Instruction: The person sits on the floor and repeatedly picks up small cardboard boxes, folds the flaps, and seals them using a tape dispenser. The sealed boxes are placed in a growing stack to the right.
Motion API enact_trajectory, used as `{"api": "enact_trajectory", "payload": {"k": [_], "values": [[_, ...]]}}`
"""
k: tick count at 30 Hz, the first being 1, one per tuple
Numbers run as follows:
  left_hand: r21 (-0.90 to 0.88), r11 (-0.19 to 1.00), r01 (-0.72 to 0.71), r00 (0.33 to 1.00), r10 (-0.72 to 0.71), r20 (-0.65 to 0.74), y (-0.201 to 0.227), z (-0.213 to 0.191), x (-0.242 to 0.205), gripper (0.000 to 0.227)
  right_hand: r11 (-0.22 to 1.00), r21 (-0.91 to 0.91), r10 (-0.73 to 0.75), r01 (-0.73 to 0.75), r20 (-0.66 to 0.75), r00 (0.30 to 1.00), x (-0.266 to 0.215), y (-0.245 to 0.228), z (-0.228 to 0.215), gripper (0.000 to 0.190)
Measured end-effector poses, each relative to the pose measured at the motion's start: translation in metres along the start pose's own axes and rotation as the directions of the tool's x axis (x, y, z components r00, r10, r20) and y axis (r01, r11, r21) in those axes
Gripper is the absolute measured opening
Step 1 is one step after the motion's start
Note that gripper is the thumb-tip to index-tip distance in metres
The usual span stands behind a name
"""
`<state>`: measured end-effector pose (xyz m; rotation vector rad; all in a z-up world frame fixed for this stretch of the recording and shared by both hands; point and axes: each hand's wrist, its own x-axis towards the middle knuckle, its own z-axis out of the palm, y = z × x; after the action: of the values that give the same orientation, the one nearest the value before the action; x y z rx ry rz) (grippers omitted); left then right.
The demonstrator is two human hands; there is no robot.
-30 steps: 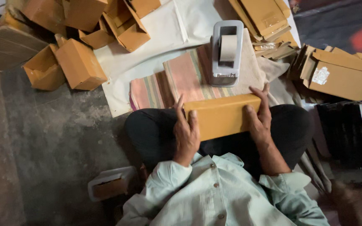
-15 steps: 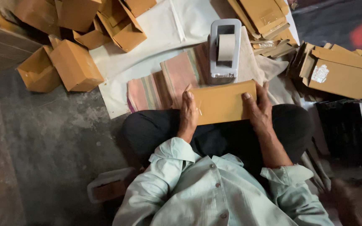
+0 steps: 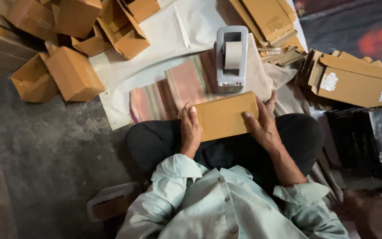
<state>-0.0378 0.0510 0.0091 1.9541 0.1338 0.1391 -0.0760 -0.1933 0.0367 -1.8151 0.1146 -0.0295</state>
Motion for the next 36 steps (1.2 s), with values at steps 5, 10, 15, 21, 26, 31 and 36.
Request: {"api": "enact_trajectory", "payload": {"k": [5, 10, 15, 21, 26, 31, 36], "values": [[-0.083, 0.982, 0.167, 0.985, -0.162, 0.063, 0.019, 0.004, 0.001, 0.05, 0.995, 0.095, -0.012, 0.012, -0.001, 1.0, 0.001, 0.001, -0.006, 0.065], [-0.102, 0.995, 0.0, 0.998, 0.008, 0.07, 0.02, 0.004, 0.014, 0.052, 0.999, 0.047, -0.004, 0.004, -0.004, 1.0, 0.004, 0.005, -0.002, 0.068], [-0.066, 0.997, -0.027, 0.995, 0.032, 0.091, 0.009, 0.016, 0.026, 0.049, 0.994, 0.107, 0.039, -0.031, -0.078, 0.996, 0.005, 0.007, 0.0, 0.068], [-0.04, 0.998, -0.05, 0.992, 0.054, 0.11, 0.007, 0.025, 0.04, 0.038, 0.988, 0.146, 0.071, -0.057, -0.091, 0.993, 0.006, 0.013, -0.002, 0.07], [-0.046, 0.999, 0.013, 0.991, -0.007, 0.136, 0.007, 0.021, 0.037, 0.039, 0.991, 0.127, 0.045, -0.031, -0.108, 0.993, 0.004, 0.013, -0.002, 0.07], [-0.028, 0.998, -0.049, 0.991, 0.052, 0.121, -0.007, 0.013, 0.023, 0.044, 0.995, 0.081, 0.064, -0.059, -0.062, 0.996, 0.004, 0.011, 0.001, 0.067], [-0.032, 0.999, -0.024, 0.996, 0.027, 0.085, -0.021, 0.021, 0.024, 0.043, 0.993, 0.042, 0.116, -0.114, -0.056, 0.992, 0.011, 0.008, 0.001, 0.067]]}}
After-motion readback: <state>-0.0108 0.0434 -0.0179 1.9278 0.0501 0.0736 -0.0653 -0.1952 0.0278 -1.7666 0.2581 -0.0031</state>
